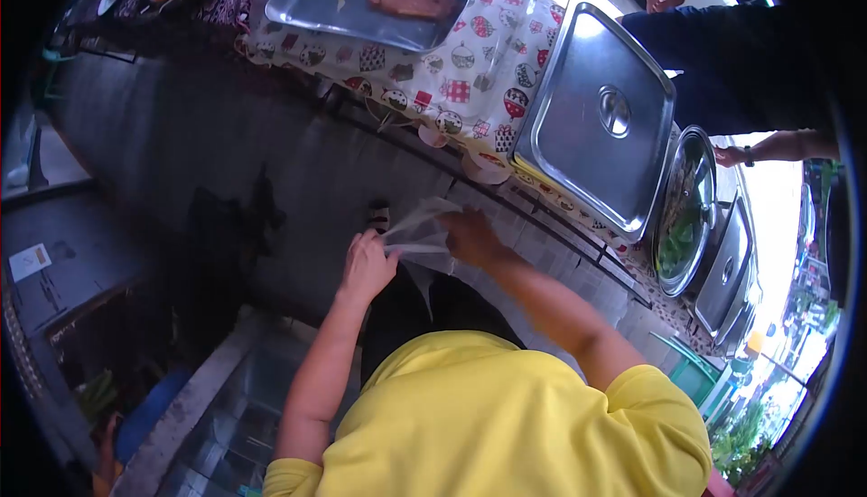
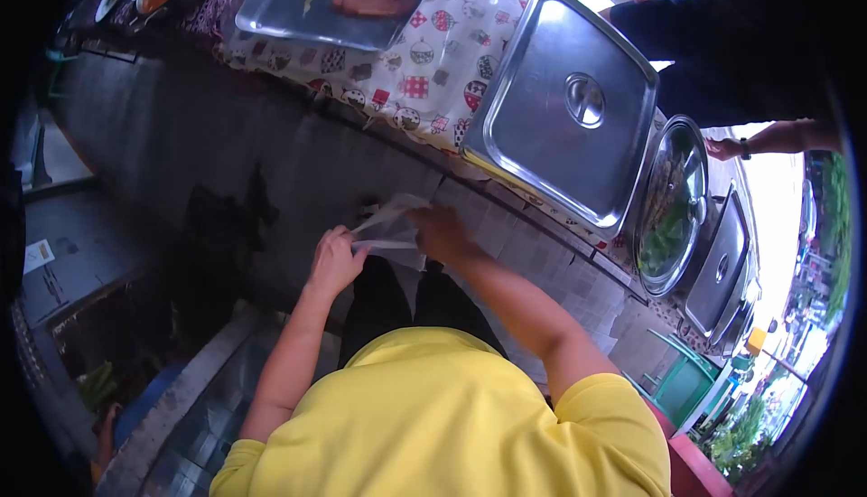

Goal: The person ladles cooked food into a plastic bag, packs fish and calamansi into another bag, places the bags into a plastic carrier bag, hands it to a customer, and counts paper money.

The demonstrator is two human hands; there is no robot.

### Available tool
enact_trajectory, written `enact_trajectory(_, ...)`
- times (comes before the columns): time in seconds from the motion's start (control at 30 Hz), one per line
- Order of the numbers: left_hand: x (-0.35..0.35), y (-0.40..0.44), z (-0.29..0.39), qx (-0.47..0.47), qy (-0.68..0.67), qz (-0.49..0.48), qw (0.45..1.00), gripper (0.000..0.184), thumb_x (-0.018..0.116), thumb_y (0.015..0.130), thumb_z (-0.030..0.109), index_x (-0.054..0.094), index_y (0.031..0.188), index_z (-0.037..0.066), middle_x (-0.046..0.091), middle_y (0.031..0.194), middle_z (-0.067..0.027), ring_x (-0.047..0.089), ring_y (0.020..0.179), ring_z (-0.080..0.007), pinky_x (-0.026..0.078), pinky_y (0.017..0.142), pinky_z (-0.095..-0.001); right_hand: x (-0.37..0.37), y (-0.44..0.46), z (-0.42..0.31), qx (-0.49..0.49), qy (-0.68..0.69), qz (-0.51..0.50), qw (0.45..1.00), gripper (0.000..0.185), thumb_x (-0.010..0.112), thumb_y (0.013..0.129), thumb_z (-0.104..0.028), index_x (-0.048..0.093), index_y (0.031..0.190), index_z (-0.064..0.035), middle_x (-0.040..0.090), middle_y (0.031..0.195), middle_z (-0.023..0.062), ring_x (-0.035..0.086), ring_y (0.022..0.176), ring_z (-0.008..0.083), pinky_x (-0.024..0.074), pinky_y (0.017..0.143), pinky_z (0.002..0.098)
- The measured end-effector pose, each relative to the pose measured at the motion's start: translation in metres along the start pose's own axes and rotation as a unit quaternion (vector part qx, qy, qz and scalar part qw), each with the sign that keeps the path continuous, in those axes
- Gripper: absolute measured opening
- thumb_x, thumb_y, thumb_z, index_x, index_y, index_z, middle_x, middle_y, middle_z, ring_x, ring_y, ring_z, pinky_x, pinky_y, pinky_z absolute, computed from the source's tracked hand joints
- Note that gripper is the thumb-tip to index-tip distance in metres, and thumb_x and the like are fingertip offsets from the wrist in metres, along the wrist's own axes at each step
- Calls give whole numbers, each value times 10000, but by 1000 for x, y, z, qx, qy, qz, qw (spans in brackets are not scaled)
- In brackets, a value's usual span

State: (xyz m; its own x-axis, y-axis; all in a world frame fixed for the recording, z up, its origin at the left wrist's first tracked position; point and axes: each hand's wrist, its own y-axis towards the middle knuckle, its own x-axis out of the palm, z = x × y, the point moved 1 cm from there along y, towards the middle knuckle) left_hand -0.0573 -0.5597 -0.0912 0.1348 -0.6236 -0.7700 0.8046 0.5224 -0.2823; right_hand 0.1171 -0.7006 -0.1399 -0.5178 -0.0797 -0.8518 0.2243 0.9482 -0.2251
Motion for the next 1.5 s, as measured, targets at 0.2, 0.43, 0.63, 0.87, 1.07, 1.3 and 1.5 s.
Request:
enact_trajectory(0.2,41,-40,-13,-173,-176,145,958,137,621,777,106,640,744,-26,613,805,-174,606,767,-328,479,682,-386,67,4,98,268,520,41,810,157,596,662,-87,659,796,-37,627,742,91,597,697,151,473,652,271)
enact_trajectory(0.43,130,-42,-71,-227,-219,287,905,149,602,716,-59,625,838,24,611,874,-112,611,730,-249,490,638,-327,190,10,314,340,-139,-30,930,245,571,716,-159,658,903,-28,658,818,179,651,804,321,505,711,401)
enact_trajectory(0.63,214,-62,-133,-240,-148,300,911,173,609,685,-65,622,830,28,615,918,-106,611,768,-262,489,665,-321,253,58,377,405,-202,-116,884,343,595,708,-230,634,994,-45,624,1009,188,595,966,365,478,833,430)
enact_trajectory(0.87,239,-35,-163,-196,-142,326,914,110,652,683,-38,629,770,25,626,895,-107,624,699,-239,496,628,-294,297,62,398,459,-231,58,856,467,658,725,-288,515,1090,-35,543,1116,120,534,1058,310,476,872,397)
enact_trajectory(1.07,220,-10,-152,-182,-196,313,911,163,639,684,-56,627,817,37,617,878,-86,583,600,-174,475,547,-263,243,54,340,499,-226,94,831,281,525,802,-177,525,1058,-62,524,1108,121,533,1039,305,484,834,436)
enact_trajectory(1.3,144,-16,-101,-173,-225,284,916,330,587,653,-88,601,957,41,586,991,-79,542,612,-166,464,552,-269,168,-15,312,427,-79,165,886,248,551,783,-167,549,975,-10,596,951,226,561,927,414,439,792,453)
enact_trajectory(1.5,80,-35,-22,-50,-99,258,960,416,491,635,-124,572,1021,10,545,1101,-157,580,902,-317,491,672,-341,121,-89,224,231,502,85,829,196,611,782,-146,638,906,3,614,808,25,529,716,110,468,662,303)
